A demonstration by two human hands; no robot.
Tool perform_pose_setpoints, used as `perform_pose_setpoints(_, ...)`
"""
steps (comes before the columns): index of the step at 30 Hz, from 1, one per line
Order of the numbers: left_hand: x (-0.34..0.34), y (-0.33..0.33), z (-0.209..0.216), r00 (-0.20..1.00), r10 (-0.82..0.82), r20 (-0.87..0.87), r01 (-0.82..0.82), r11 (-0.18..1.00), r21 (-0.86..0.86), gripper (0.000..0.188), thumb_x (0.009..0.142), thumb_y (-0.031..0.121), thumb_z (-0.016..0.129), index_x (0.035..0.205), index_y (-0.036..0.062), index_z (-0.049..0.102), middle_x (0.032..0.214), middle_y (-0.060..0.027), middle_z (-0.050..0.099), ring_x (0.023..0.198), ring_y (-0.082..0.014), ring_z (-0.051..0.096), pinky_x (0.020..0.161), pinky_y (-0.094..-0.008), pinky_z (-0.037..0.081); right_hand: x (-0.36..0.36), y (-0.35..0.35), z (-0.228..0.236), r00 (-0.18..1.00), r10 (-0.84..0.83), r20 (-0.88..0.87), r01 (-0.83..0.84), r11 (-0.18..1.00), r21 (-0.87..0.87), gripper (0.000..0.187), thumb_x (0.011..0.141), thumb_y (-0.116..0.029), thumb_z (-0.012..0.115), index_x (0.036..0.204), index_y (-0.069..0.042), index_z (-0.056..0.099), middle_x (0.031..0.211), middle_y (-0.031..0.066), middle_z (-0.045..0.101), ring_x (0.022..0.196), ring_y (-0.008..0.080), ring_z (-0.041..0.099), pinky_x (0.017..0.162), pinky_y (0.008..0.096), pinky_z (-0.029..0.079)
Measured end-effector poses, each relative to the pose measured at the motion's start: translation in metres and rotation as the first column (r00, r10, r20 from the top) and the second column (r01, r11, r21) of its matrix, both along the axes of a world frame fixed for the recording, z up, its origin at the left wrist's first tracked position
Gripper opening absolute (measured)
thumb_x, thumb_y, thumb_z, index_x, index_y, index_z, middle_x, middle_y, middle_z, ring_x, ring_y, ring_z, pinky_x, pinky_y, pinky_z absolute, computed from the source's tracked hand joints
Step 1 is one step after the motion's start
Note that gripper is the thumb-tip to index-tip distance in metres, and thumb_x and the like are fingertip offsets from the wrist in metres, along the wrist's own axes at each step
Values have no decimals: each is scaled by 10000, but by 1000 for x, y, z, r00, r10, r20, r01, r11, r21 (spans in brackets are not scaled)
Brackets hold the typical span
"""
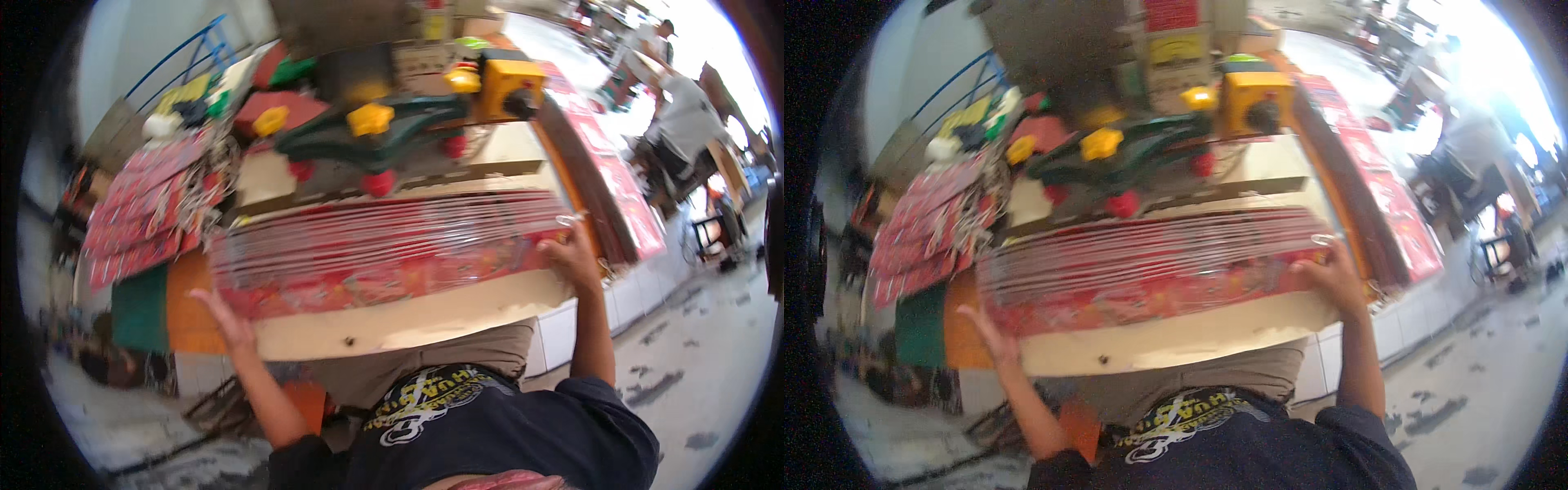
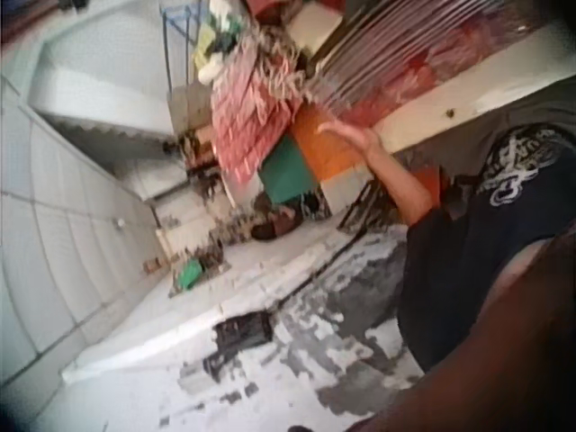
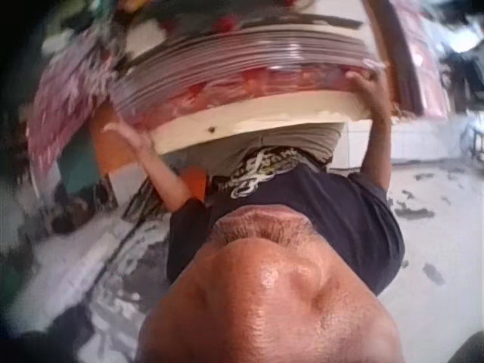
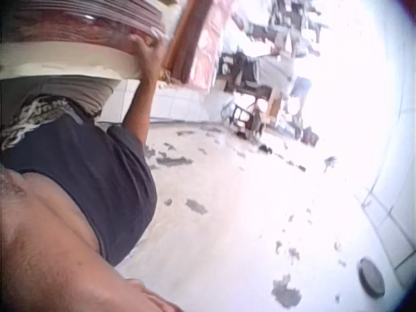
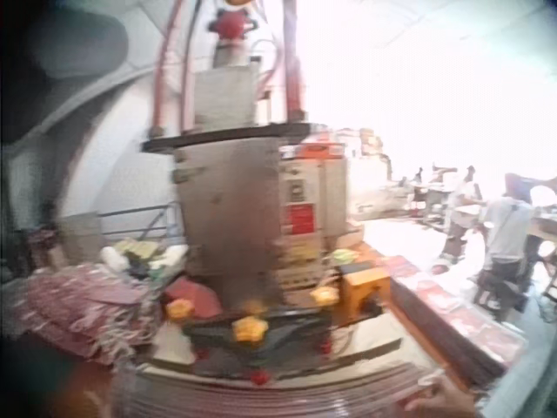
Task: The person organizes and stacks red paper bags or wrappers at a processing machine, flipping through them by hand and checking the alignment before gathering them into a bundle.
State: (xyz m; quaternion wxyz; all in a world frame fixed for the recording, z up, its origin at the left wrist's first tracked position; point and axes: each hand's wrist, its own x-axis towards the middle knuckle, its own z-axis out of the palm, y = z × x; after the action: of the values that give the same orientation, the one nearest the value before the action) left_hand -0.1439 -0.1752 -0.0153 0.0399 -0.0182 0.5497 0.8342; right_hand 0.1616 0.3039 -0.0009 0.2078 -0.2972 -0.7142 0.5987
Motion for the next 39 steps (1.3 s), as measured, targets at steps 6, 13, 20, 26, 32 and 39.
perform_pose_setpoints(6,3,0,-9,990,132,-52,-132,991,9,919,966,757,283,1481,6,406,1517,-129,427,1380,-264,410,1162,-429,303,17,12,-40,996,-29,-81,35,997,73,641,785,-72,778,1327,14,447,1205,94,614,1069,189,609,951,341,500)
perform_pose_setpoints(13,2,9,-12,982,191,-1,-188,970,152,810,989,722,304,1317,16,529,1299,-106,564,1180,-241,528,1058,-390,401,33,24,-63,983,-43,-178,76,980,185,589,766,-31,799,1271,5,498,1075,79,642,962,168,628,855,312,527)
perform_pose_setpoints(20,-10,4,-13,989,150,1,-148,975,164,754,957,728,374,1147,40,615,1096,-94,659,979,-263,638,863,-416,546,12,8,-30,980,24,-197,30,964,265,282,774,-71,808,997,-5,648,915,38,684,852,124,641,764,283,527)
perform_pose_setpoints(26,-9,31,21,978,203,-39,-201,978,55,852,970,731,340,1364,-5,512,1393,-139,526,1279,-287,486,1110,-425,359,5,17,-10,979,91,-180,-39,961,275,421,822,-155,823,1152,8,618,1048,62,690,972,145,637,872,308,506)
perform_pose_setpoints(32,-17,22,1,980,175,-94,-183,979,-84,950,963,759,295,1505,-15,391,1516,-169,439,1402,-291,388,1195,-423,237,-10,-8,1,946,95,-309,-97,995,10,770,888,-187,773,1492,13,341,1365,133,560,1253,205,547,1073,354,418)
perform_pose_setpoints(39,5,9,22,985,-11,-174,-8,994,-110,895,1003,703,258,1512,-24,372,1535,-167,423,1401,-278,402,1183,-420,262,0,-5,2,922,94,-376,-55,992,112,847,938,-321,695,1553,24,226,1535,233,373,1441,297,360,1193,418,266)
